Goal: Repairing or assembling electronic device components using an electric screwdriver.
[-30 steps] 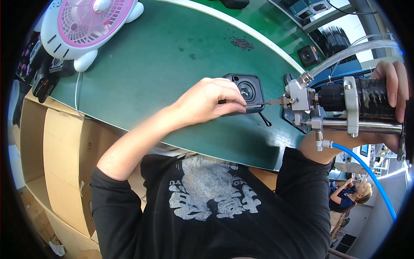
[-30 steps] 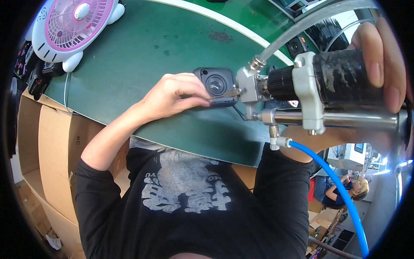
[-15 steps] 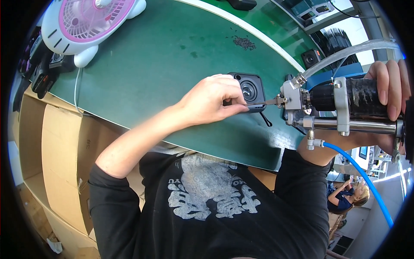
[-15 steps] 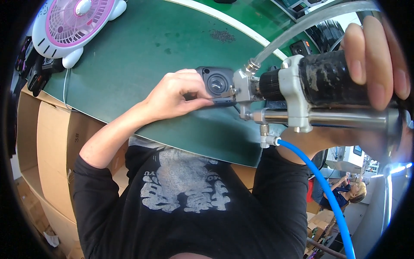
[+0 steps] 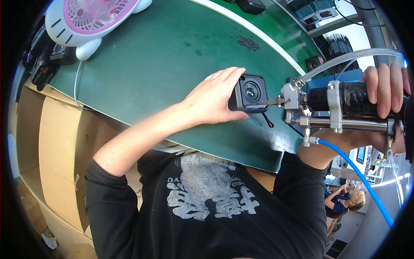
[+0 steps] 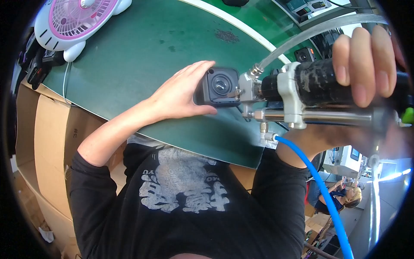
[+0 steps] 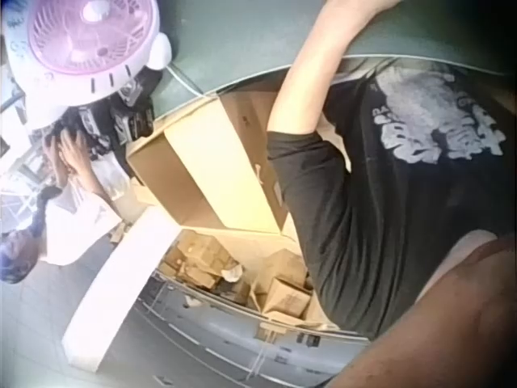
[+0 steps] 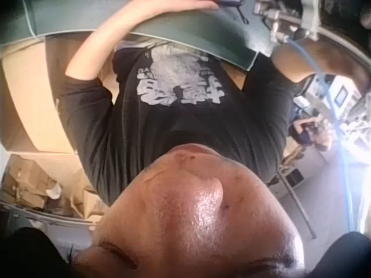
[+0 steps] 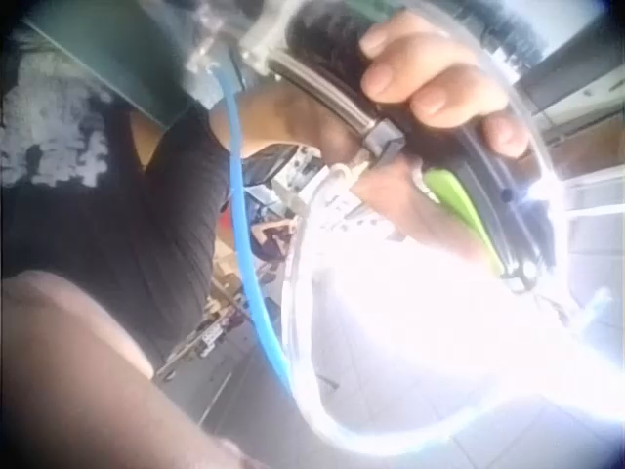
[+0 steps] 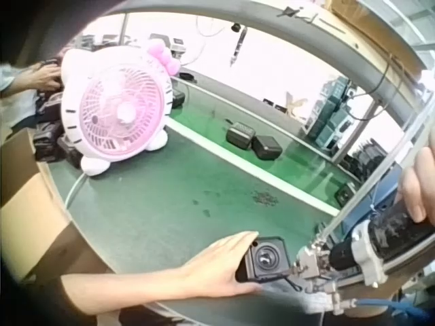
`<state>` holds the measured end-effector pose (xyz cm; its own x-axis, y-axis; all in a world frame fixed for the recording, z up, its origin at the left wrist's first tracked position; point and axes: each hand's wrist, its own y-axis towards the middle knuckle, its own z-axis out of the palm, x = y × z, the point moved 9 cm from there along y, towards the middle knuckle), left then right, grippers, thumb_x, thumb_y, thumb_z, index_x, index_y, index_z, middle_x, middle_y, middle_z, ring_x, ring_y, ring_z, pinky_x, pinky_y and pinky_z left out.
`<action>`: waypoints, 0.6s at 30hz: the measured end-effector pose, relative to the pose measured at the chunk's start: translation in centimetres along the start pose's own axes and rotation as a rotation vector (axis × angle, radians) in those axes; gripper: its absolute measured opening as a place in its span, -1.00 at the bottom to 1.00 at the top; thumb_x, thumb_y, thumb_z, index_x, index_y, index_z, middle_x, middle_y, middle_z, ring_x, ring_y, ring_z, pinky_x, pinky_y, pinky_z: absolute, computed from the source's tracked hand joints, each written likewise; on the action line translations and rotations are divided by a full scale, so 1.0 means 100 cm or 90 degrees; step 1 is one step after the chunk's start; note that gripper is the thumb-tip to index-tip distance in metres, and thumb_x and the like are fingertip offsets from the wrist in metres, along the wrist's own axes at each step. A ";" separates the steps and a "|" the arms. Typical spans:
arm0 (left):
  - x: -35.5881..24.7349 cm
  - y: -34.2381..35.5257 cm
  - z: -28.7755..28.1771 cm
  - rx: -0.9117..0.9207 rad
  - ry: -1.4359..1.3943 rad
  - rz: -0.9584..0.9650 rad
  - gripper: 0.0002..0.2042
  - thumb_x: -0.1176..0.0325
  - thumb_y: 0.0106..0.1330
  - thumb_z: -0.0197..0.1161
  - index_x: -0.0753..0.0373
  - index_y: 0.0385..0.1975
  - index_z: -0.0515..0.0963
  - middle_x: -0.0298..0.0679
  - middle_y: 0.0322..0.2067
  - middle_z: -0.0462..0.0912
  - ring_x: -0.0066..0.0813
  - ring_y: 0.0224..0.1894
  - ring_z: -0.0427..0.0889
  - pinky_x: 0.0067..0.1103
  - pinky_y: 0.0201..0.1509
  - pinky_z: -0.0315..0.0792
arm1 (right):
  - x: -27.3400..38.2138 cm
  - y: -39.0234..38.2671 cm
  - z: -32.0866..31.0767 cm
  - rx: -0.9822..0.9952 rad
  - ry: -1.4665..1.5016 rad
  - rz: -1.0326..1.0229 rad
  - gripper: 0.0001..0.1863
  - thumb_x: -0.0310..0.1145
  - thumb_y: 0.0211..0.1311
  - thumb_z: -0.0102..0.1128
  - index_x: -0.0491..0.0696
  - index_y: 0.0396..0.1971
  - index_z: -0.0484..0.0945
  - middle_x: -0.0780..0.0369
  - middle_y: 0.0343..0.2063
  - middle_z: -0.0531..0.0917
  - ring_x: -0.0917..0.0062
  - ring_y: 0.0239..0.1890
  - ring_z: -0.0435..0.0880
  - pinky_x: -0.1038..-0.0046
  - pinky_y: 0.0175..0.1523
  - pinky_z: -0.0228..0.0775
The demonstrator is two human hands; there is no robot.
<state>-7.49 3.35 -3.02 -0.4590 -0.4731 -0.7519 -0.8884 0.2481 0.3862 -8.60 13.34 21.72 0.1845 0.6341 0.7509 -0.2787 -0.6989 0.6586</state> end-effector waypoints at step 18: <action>-0.006 -0.002 -0.019 0.027 0.125 0.012 -0.12 0.09 -0.14 0.51 0.50 0.15 0.24 0.14 0.00 0.45 0.05 0.10 0.47 -0.30 0.26 0.36 | 0.012 0.017 -0.015 -0.149 -0.054 0.002 -0.41 0.15 0.27 0.15 -0.14 -0.18 0.29 0.30 -0.52 0.37 0.61 -0.57 0.42 0.49 -0.37 0.26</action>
<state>-7.05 1.99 -1.69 -0.4714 -0.6231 -0.6241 -0.8805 0.2920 0.3735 -10.22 13.40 23.63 0.2583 0.5950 0.7611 -0.4881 -0.5995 0.6343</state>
